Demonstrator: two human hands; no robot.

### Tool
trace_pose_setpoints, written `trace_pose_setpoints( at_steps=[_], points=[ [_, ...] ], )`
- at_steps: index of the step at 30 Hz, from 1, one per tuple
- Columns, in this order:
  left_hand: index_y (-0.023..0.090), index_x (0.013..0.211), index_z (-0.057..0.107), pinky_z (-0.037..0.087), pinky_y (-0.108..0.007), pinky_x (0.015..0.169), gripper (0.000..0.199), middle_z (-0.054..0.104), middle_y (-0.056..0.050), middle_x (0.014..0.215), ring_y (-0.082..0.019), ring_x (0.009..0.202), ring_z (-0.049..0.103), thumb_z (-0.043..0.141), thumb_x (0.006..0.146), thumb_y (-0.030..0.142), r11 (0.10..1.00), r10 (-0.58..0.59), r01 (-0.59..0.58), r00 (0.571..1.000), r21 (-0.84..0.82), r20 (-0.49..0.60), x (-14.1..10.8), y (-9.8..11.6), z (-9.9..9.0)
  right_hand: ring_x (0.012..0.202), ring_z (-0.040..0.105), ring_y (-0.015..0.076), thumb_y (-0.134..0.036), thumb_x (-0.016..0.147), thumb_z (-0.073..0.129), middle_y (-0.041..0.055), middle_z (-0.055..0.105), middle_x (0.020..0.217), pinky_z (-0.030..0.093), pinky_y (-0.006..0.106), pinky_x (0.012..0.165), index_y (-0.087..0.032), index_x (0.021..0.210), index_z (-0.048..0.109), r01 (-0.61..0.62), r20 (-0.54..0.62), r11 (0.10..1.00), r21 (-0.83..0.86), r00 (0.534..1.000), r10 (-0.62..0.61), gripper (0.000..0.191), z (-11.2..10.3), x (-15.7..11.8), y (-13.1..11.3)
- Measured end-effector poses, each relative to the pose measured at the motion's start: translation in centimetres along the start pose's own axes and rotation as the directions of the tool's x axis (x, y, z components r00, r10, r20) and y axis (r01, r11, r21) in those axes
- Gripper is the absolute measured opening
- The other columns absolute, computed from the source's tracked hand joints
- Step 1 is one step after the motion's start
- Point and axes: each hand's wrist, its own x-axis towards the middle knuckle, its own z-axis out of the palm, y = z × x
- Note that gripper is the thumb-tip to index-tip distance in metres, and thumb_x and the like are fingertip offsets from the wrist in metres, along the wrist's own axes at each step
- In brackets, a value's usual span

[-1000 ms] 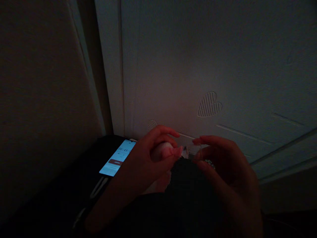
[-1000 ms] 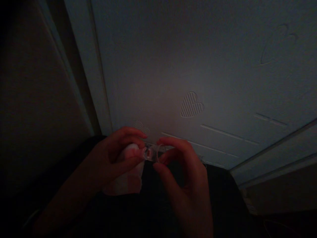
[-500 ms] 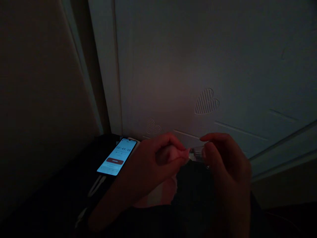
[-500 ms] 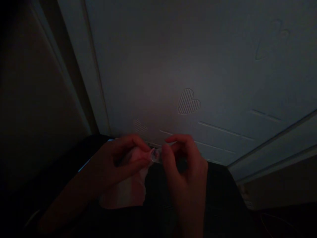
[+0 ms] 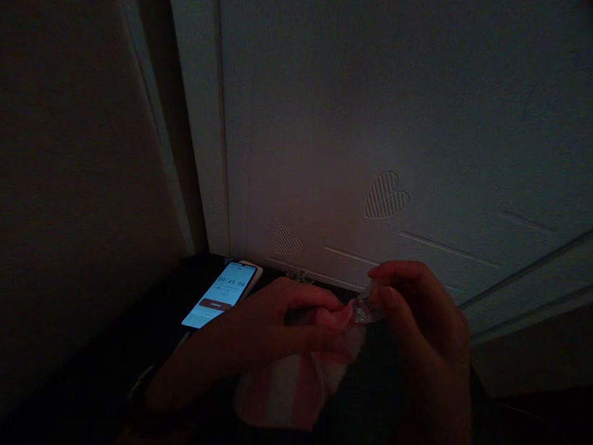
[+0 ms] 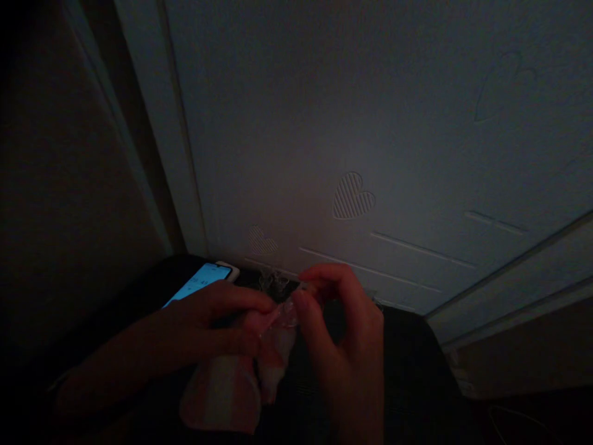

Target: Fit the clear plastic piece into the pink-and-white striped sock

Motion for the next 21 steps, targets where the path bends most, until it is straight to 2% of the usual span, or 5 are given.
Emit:
trace_pose_setpoints(
  at_steps=[4, 6, 10, 14, 21],
  points=[
    [0.021, 0.080, 0.068, 0.047, -0.020, 0.054, 0.017, 0.065, 0.002, 0.067, -0.015, 0.065, 0.060, 0.055, 0.075, 0.031, 0.982, -0.083, 0.099, 0.991, -0.160, 0.106, -0.2, 0.3, -0.7, 0.068, 0.057, 0.0134, -0.021, 0.078, 0.052, -0.0006, 0.059, 0.073, 0.044, 0.024, 0.056, -0.023, 0.085, 0.058, 0.031, -0.052, 0.999, 0.036, 0.998, -0.029, 0.010, 0.2, 0.0, 0.5],
    [0.022, 0.089, 0.067, 0.049, -0.023, 0.057, 0.020, 0.068, 0.001, 0.074, -0.017, 0.071, 0.062, 0.054, 0.076, 0.030, 0.961, -0.120, 0.138, 0.989, -0.238, 0.092, -0.2, 0.2, -0.8, 0.067, 0.056, 0.0135, -0.021, 0.077, 0.053, -0.0005, 0.058, 0.074, 0.044, 0.024, 0.056, -0.024, 0.086, 0.058, 0.031, -0.073, 0.998, 0.060, 0.997, -0.027, 0.010, 0.3, -0.1, 0.9],
    [0.025, 0.084, 0.069, 0.050, -0.024, 0.059, 0.018, 0.068, 0.001, 0.076, -0.017, 0.073, 0.062, 0.054, 0.077, 0.031, 0.958, -0.142, 0.111, 0.985, -0.263, -0.102, -0.2, -0.3, 0.0, 0.068, 0.056, 0.0134, -0.019, 0.077, 0.053, -0.0005, 0.059, 0.077, 0.044, 0.024, 0.056, -0.025, 0.087, 0.057, 0.020, -0.131, 0.997, 0.068, 0.991, -0.011, 0.012, 0.4, -0.4, 1.5],
    [0.023, 0.079, 0.070, 0.049, -0.023, 0.057, 0.017, 0.068, 0.001, 0.073, -0.016, 0.069, 0.062, 0.054, 0.077, 0.029, 0.954, -0.176, 0.088, 0.938, -0.286, -0.297, -0.2, -0.1, 0.7, 0.070, 0.057, 0.0139, -0.017, 0.077, 0.054, 0.0001, 0.059, 0.081, 0.046, 0.026, 0.059, -0.025, 0.089, 0.057, 0.029, -0.182, 0.998, 0.064, 0.983, -0.017, 0.014, 0.2, -0.5, 1.8],
    [0.023, 0.092, 0.068, 0.050, -0.027, 0.060, 0.021, 0.069, -0.002, 0.081, -0.018, 0.075, 0.062, 0.057, 0.076, 0.030, 0.954, -0.189, 0.069, 0.894, -0.292, -0.406, 0.1, -0.5, 0.3, 0.077, 0.059, 0.0158, -0.015, 0.075, 0.056, 0.0005, 0.061, 0.088, 0.046, 0.026, 0.059, -0.026, 0.092, 0.056, 0.033, -0.191, 0.997, 0.069, 0.981, -0.020, 0.020, 0.2, -0.3, 2.0]
  ],
)
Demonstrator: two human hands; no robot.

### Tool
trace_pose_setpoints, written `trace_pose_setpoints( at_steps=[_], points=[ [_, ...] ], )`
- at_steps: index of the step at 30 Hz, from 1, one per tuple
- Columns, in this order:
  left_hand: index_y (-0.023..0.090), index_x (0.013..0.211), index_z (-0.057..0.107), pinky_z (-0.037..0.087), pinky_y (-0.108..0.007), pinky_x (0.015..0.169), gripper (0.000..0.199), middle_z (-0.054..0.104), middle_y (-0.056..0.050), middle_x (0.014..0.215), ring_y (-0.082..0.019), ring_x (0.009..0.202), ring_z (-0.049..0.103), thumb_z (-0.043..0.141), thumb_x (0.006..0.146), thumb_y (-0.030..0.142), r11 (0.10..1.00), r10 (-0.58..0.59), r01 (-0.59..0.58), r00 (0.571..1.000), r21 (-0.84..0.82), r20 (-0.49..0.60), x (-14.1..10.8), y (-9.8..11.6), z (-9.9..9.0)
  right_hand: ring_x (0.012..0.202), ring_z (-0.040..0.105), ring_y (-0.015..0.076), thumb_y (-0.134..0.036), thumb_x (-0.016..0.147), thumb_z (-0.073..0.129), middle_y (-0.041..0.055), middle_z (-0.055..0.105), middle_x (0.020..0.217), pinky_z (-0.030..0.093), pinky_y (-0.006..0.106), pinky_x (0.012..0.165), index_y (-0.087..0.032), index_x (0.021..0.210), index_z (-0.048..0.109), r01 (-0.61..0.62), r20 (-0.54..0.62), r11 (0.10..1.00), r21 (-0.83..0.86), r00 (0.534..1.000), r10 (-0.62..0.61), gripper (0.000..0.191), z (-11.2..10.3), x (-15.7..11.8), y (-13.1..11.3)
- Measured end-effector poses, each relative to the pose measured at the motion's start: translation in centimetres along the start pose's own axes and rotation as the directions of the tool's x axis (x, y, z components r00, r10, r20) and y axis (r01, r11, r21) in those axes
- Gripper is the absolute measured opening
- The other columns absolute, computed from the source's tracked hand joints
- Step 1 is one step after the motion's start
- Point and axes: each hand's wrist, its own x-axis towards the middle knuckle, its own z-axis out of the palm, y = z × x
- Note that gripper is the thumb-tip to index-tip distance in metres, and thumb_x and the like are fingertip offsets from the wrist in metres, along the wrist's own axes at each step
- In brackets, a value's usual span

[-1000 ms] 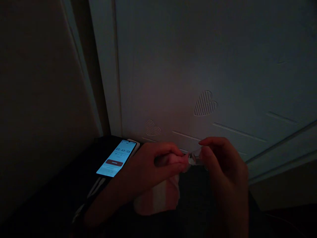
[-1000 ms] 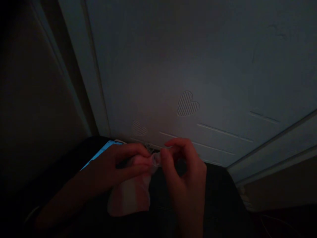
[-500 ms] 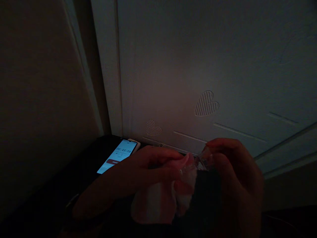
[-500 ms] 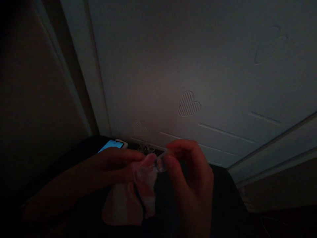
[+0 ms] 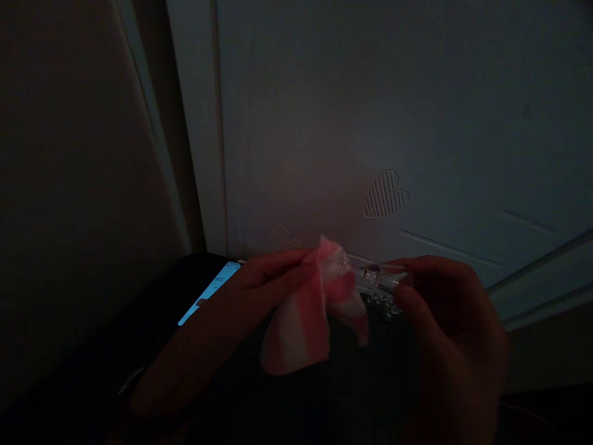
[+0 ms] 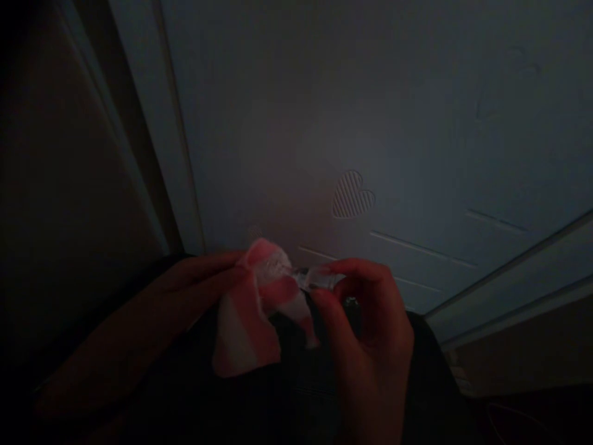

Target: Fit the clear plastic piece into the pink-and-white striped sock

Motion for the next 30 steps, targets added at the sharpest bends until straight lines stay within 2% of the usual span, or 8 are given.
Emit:
trace_pose_setpoints(
  at_steps=[4, 11, 17, 21, 26, 30],
  points=[
    [0.024, 0.094, 0.067, 0.050, -0.027, 0.064, 0.025, 0.070, -0.001, 0.082, -0.020, 0.080, 0.062, 0.059, 0.073, 0.034, 0.999, 0.050, -0.048, 0.996, 0.019, -0.070, -0.2, -0.2, 0.1, 0.077, 0.058, 0.0167, -0.017, 0.074, 0.060, 0.0013, 0.059, 0.089, 0.046, 0.028, 0.061, -0.026, 0.093, 0.055, 0.028, 0.006, 0.999, -0.041, 1.000, -0.028, 0.022, 0.3, -0.3, -0.3],
    [0.024, 0.092, 0.069, 0.050, -0.030, 0.072, 0.025, 0.070, -0.002, 0.087, -0.022, 0.084, 0.063, 0.061, 0.071, 0.035, 0.998, 0.067, -0.068, 0.997, -0.012, -0.036, 0.2, -0.5, 0.0, 0.077, 0.056, 0.0150, -0.019, 0.074, 0.062, 0.0009, 0.057, 0.090, 0.047, 0.028, 0.063, -0.024, 0.095, 0.055, 0.090, 0.010, 0.991, -0.101, 0.996, -0.089, 0.023, 0.7, -0.5, -0.3],
    [0.024, 0.097, 0.067, 0.051, -0.029, 0.069, 0.026, 0.071, -0.003, 0.085, -0.022, 0.082, 0.064, 0.059, 0.075, 0.032, 0.991, 0.029, -0.026, 0.999, -0.134, 0.018, 0.0, -0.4, 1.0, 0.073, 0.055, 0.0128, -0.013, 0.073, 0.060, 0.0004, 0.056, 0.090, 0.047, 0.027, 0.062, -0.024, 0.099, 0.052, 0.095, 0.094, 0.995, -0.040, 0.991, -0.091, 0.029, 0.3, -0.4, -0.3],
    [0.023, 0.094, 0.068, 0.050, -0.028, 0.072, 0.023, 0.070, -0.002, 0.088, -0.021, 0.085, 0.063, 0.060, 0.074, 0.031, 0.990, 0.047, -0.039, 0.998, -0.135, 0.052, 0.3, -0.6, 1.6, 0.075, 0.052, 0.0112, -0.011, 0.071, 0.062, -0.0007, 0.053, 0.090, 0.047, 0.024, 0.064, -0.023, 0.099, 0.053, 0.128, 0.157, 0.991, 0.046, 0.979, -0.133, 0.032, 0.5, -0.3, -1.0],
    [0.022, 0.098, 0.066, 0.051, -0.028, 0.067, 0.025, 0.070, -0.003, 0.087, -0.019, 0.079, 0.065, 0.058, 0.076, 0.032, 0.982, 0.001, 0.020, 0.994, -0.188, 0.109, 0.8, -0.7, 2.1, 0.079, 0.052, 0.0109, -0.009, 0.073, 0.060, -0.0009, 0.051, 0.094, 0.047, 0.022, 0.064, -0.025, 0.097, 0.056, 0.136, 0.202, 0.985, 0.109, 0.967, -0.156, 0.029, 0.9, -0.2, -1.7],
    [0.021, 0.090, 0.067, 0.052, -0.025, 0.065, 0.022, 0.071, -0.003, 0.082, -0.019, 0.078, 0.065, 0.063, 0.071, 0.033, 0.985, 0.025, -0.018, 0.999, -0.172, 0.034, 0.9, -0.7, 2.0, 0.079, 0.052, 0.0107, -0.009, 0.072, 0.062, -0.0012, 0.052, 0.094, 0.047, 0.023, 0.067, -0.024, 0.097, 0.056, 0.140, 0.236, 0.982, 0.123, 0.957, -0.166, 0.030, 0.6, -0.1, -1.7]
  ],
)
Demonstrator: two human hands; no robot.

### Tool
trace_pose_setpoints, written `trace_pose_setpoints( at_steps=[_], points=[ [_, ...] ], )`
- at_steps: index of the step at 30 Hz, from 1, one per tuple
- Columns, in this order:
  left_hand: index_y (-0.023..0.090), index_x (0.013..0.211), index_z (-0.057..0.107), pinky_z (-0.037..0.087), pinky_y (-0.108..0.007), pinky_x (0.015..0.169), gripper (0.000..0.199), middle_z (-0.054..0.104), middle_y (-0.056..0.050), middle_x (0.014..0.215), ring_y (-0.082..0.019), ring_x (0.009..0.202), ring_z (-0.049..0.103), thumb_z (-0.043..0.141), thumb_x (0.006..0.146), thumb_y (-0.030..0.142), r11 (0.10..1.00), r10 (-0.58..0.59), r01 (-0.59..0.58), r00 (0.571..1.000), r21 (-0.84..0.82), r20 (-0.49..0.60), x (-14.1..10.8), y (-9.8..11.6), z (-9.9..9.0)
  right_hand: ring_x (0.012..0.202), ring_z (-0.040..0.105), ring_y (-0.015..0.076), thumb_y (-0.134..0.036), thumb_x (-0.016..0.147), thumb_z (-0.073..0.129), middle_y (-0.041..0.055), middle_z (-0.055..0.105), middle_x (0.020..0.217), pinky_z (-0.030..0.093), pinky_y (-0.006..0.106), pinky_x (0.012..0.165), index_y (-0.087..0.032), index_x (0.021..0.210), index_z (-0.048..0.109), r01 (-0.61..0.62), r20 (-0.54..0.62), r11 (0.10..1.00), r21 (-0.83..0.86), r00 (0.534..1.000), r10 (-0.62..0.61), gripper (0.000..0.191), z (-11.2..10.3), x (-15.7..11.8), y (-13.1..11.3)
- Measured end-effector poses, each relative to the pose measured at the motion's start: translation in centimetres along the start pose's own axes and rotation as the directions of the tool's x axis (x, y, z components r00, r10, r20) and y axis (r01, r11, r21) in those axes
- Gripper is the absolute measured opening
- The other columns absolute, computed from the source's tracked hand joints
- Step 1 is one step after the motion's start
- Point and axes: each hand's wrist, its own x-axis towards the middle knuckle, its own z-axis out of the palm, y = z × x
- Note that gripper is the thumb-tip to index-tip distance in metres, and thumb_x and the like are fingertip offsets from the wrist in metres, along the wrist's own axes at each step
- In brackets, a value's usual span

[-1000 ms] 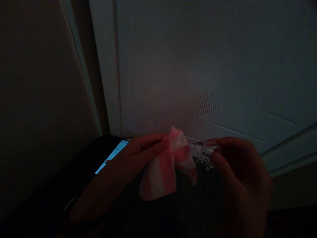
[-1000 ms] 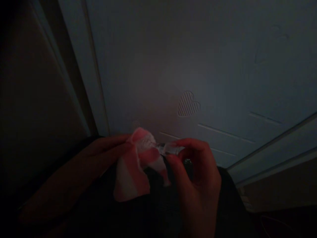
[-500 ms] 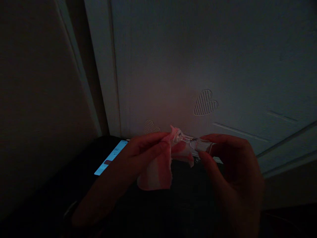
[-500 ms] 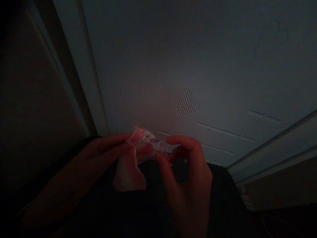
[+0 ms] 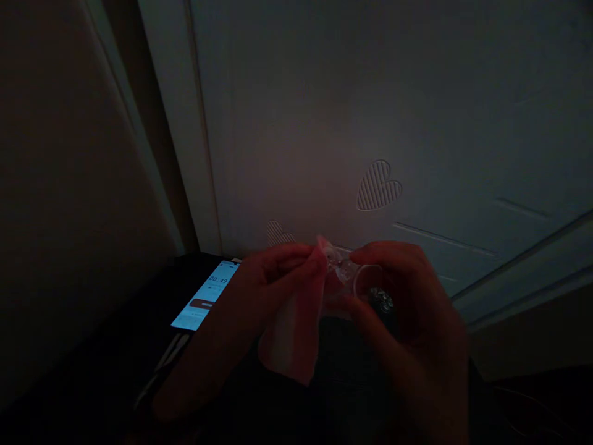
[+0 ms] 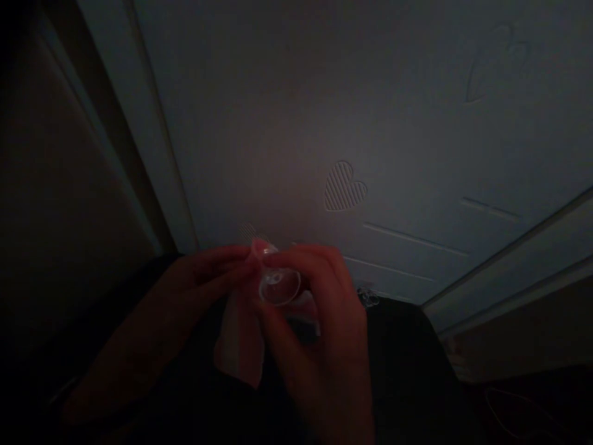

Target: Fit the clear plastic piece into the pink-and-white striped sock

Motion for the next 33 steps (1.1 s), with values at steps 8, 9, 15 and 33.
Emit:
trace_pose_setpoints(
  at_steps=[8, 9, 15, 33],
  points=[
    [0.021, 0.085, 0.066, 0.051, -0.021, 0.064, 0.017, 0.071, -0.001, 0.082, -0.015, 0.073, 0.066, 0.065, 0.070, 0.028, 0.983, 0.165, -0.149, 0.973, 0.104, -0.162, -0.34, 0.22, 0.25, 0.078, 0.054, 0.0125, -0.011, 0.069, 0.065, -0.0003, 0.055, 0.094, 0.048, 0.025, 0.064, -0.024, 0.093, 0.056, -0.001, -0.037, 0.999, -0.035, 0.999, 0.000, 0.029, 0.06, -0.05, -0.04],
    [0.021, 0.085, 0.066, 0.051, -0.020, 0.064, 0.016, 0.071, -0.001, 0.081, -0.015, 0.073, 0.066, 0.066, 0.070, 0.028, 0.978, 0.185, -0.164, 0.967, 0.130, -0.175, -0.44, 0.28, 0.28, 0.079, 0.055, 0.0132, -0.012, 0.069, 0.065, 0.0003, 0.055, 0.094, 0.048, 0.026, 0.064, -0.024, 0.093, 0.056, 0.010, -0.056, 1.000, -0.028, 0.998, -0.012, 0.028, 0.17, -0.07, -0.04],
    [0.020, 0.084, 0.066, 0.051, -0.021, 0.064, 0.017, 0.071, -0.001, 0.081, -0.015, 0.073, 0.065, 0.065, 0.070, 0.030, 0.975, 0.194, -0.165, 0.959, 0.151, -0.205, -0.46, 0.34, 0.15, 0.084, 0.055, 0.0147, -0.008, 0.072, 0.059, 0.0022, 0.054, 0.099, 0.048, 0.028, 0.067, -0.023, 0.093, 0.054, 0.035, -0.061, 0.999, 0.023, 0.998, -0.033, 0.026, 0.47, -0.05, 0.21],
    [0.021, 0.093, 0.067, 0.053, -0.027, 0.072, 0.025, 0.070, -0.004, 0.092, -0.020, 0.084, 0.065, 0.066, 0.069, 0.028, 0.992, 0.068, -0.086, 0.980, -0.094, -0.184, -0.21, 0.66, -0.57, 0.083, 0.056, 0.0153, -0.008, 0.074, 0.053, 0.0036, 0.056, 0.100, 0.049, 0.030, 0.069, -0.023, 0.090, 0.056, 0.074, 0.006, 0.997, -0.018, 0.997, -0.074, 0.023, 0.71, 0.34, -0.20]
  ],
)
